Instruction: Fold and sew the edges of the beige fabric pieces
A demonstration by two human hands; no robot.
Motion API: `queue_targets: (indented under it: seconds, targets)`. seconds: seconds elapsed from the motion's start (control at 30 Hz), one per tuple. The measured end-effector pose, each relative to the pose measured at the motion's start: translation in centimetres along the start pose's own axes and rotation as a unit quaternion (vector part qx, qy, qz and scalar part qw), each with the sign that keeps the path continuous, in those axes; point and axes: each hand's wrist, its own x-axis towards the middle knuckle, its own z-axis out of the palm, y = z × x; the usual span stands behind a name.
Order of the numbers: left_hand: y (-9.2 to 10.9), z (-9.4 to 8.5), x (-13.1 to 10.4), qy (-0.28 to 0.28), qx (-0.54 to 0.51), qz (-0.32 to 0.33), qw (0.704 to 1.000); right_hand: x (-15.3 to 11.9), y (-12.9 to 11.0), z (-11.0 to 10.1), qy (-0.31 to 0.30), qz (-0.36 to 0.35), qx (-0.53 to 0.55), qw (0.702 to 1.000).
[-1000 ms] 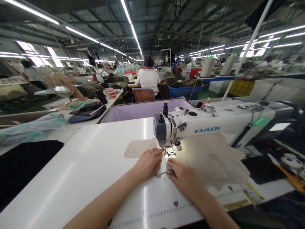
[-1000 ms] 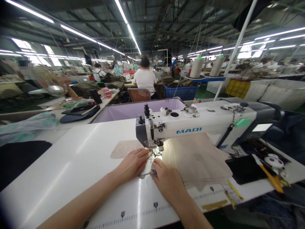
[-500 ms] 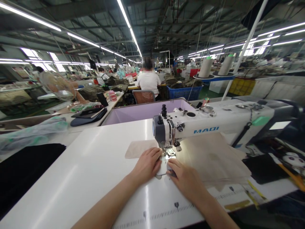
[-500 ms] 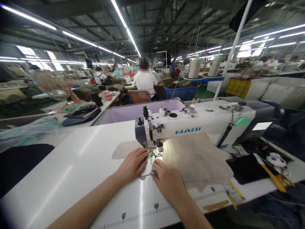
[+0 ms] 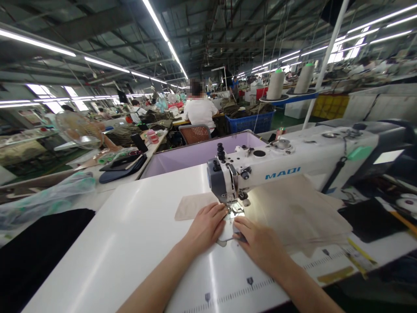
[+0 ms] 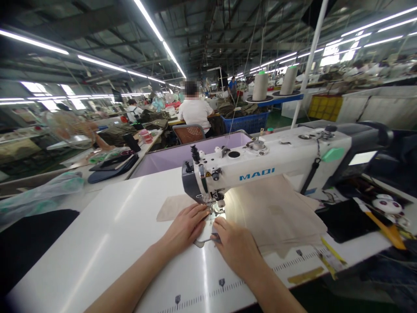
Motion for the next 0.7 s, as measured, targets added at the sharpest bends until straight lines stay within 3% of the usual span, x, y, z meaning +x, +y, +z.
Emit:
queue_targets:
  seconds: [0.57, 0.7]
  targets:
    - [-0.53, -0.53, -0.01, -0.01, 0.004, -0.004, 1.0, 0.06, -0.04, 0.0, 0.0, 0.009, 0.015, 1.0]
    - [0.31, -1.02, 0.23, -0.041, 0.053, -0.017, 0.998, 0.05, -0.12, -0.15, 0.003, 0.011, 0.024, 1.0]
